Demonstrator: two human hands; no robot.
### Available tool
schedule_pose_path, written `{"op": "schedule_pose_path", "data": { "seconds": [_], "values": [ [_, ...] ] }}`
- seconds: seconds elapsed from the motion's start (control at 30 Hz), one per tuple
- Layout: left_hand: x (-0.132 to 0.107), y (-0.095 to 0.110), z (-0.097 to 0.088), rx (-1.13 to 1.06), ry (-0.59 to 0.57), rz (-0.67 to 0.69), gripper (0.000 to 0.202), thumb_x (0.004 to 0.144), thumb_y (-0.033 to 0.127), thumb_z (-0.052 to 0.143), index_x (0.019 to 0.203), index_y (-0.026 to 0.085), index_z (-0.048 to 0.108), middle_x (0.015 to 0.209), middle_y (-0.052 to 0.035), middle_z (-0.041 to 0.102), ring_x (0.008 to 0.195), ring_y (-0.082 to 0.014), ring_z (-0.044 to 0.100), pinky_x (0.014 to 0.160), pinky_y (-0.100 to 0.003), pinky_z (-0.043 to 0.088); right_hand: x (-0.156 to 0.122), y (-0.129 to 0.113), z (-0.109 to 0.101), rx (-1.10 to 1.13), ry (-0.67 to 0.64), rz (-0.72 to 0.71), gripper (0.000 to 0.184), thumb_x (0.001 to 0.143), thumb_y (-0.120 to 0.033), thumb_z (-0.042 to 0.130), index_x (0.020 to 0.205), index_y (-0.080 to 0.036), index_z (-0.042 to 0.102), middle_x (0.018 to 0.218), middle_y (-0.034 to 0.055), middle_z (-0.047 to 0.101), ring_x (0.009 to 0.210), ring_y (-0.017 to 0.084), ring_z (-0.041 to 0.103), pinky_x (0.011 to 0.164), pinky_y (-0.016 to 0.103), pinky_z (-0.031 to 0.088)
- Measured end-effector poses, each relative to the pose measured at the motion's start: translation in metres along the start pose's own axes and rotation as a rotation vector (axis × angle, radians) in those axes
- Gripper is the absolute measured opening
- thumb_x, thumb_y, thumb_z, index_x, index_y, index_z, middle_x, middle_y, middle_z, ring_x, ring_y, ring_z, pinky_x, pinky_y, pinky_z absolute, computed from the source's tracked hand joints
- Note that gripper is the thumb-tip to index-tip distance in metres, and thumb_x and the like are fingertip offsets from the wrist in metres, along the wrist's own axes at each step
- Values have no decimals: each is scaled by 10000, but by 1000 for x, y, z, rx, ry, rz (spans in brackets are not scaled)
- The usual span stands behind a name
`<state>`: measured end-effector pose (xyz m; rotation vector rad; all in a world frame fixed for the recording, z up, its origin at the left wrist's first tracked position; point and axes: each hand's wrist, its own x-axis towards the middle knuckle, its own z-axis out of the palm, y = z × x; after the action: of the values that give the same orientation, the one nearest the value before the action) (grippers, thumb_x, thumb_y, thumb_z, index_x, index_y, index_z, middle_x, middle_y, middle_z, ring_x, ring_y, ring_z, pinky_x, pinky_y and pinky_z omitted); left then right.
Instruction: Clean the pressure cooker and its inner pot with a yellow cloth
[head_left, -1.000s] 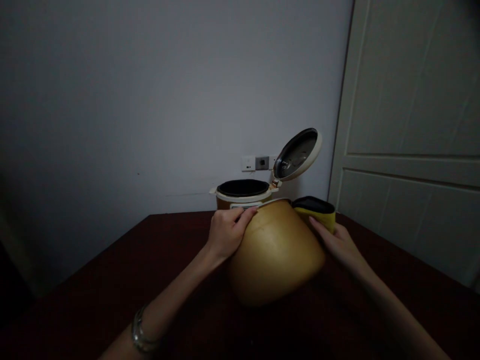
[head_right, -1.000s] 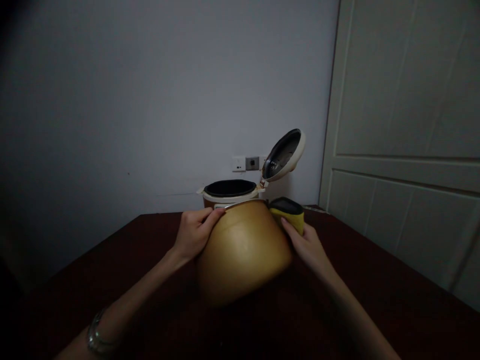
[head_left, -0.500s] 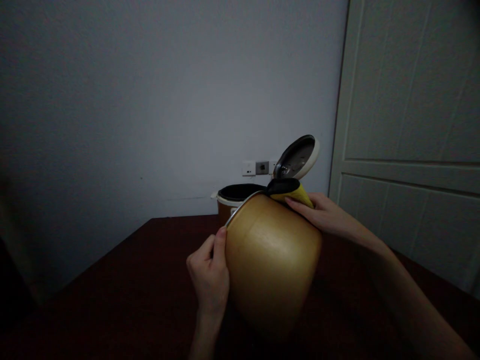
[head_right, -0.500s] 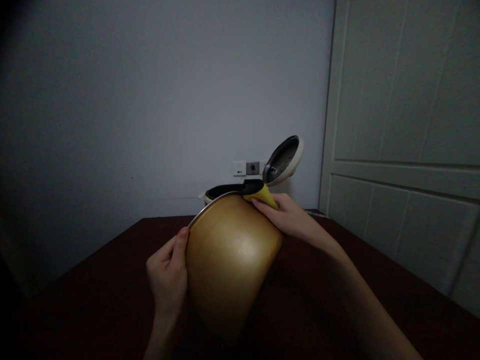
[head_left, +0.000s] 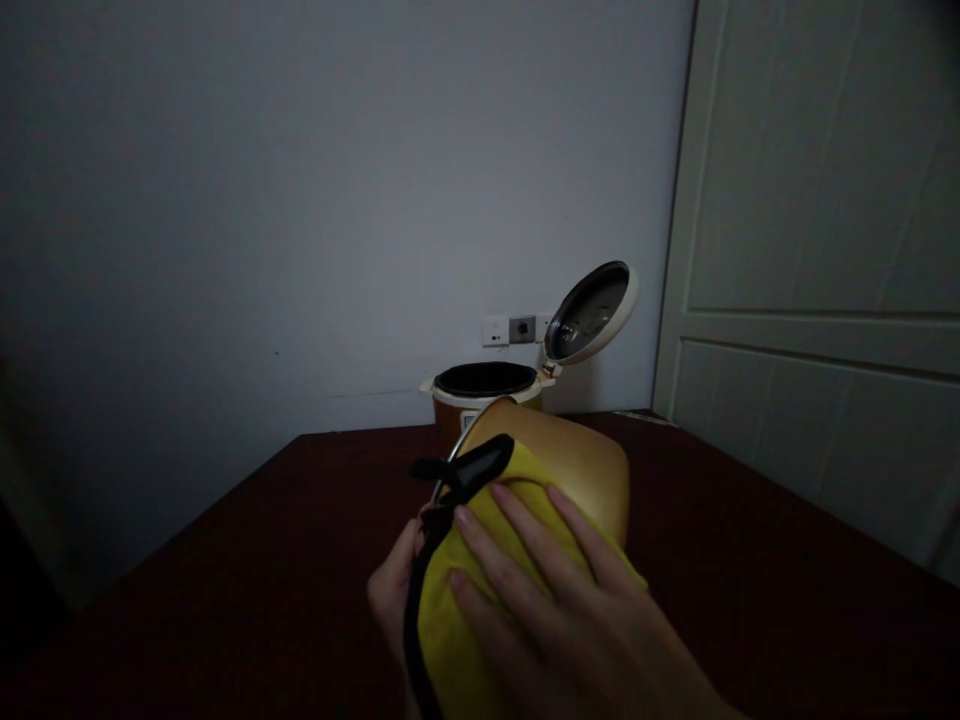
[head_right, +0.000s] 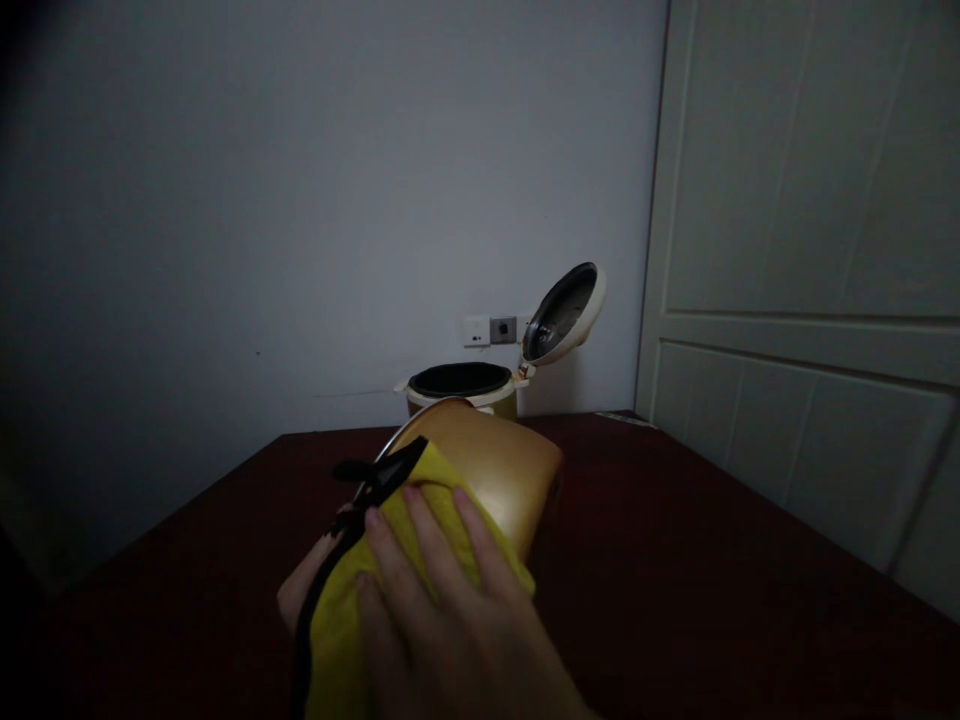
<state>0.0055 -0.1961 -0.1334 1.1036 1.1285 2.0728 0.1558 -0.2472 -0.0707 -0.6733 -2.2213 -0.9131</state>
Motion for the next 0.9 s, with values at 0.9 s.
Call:
{"op": "schedule_pose_path", "data": {
  "seconds": [0.9],
  "values": [
    [-11,-2,10,-129,69,-78,328,716,437,651,631,121,650,598,4,575,559,-108,488,515,-199,411,27,45,8,182,-307,12,448,835,-401,572,1253,-242,580,1422,122,429,1317,337,351,1072,553,259]
  ]
}}
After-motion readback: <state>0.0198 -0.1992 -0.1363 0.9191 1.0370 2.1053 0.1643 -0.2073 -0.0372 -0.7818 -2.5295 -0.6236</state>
